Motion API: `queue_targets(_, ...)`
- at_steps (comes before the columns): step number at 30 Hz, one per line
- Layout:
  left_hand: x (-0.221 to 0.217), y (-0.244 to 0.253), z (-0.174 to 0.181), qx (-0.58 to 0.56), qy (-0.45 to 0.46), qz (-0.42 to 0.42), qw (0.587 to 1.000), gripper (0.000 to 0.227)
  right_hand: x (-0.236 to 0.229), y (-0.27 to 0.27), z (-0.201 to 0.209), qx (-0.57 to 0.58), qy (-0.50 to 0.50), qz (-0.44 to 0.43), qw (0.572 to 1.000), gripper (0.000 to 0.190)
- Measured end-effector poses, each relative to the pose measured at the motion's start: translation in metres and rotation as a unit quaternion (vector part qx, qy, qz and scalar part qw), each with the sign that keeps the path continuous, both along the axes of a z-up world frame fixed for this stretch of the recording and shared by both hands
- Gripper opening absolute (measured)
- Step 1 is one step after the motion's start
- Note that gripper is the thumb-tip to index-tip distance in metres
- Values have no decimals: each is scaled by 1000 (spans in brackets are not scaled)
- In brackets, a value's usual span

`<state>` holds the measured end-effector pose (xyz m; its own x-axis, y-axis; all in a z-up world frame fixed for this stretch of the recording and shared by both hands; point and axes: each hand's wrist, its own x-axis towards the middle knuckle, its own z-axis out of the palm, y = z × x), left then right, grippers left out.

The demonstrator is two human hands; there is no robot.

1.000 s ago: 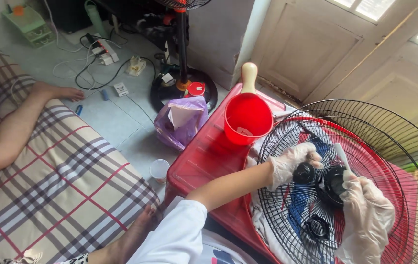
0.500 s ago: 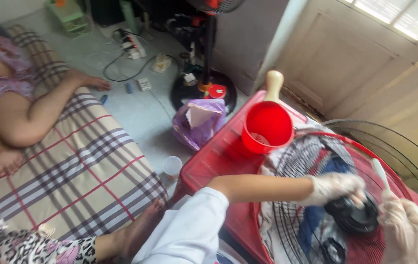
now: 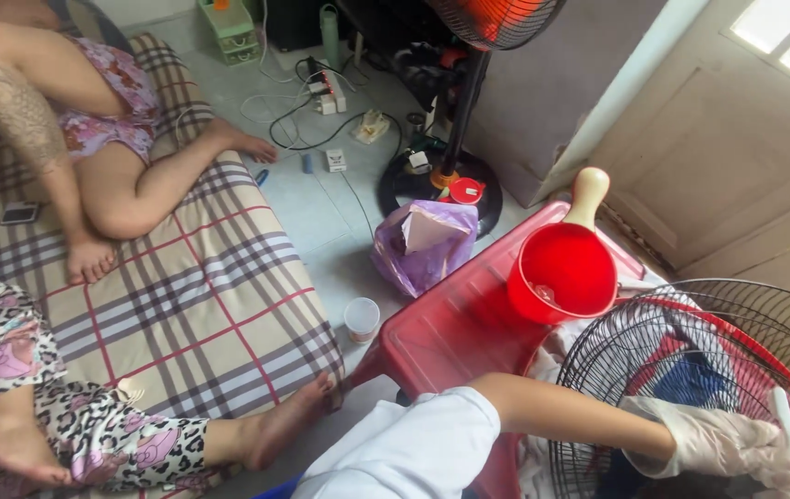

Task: Cleaning a fan component using a toothbrush and a cloth

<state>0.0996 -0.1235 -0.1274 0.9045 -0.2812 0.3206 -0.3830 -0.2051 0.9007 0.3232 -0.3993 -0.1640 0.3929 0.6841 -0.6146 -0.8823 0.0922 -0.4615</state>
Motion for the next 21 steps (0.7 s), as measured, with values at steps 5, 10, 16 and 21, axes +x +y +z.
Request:
queue_targets(5,-19,14,51,-72,-84,-32,993,36,-81,-9,-26,-25,81,-16,996,27)
queue_targets(10,-70,68,121,225,-281,77,930,39,-359,161,174,-409,-671,-199,585,24)
queue_targets(16,-105,125,172,316,-351,264,841,25,-340,160,181,-718,-514,-87,461,59)
queue_targets(21,-88,142,166,200,-420,528,710,39,-357,180,201,-694,-514,-69,500,51)
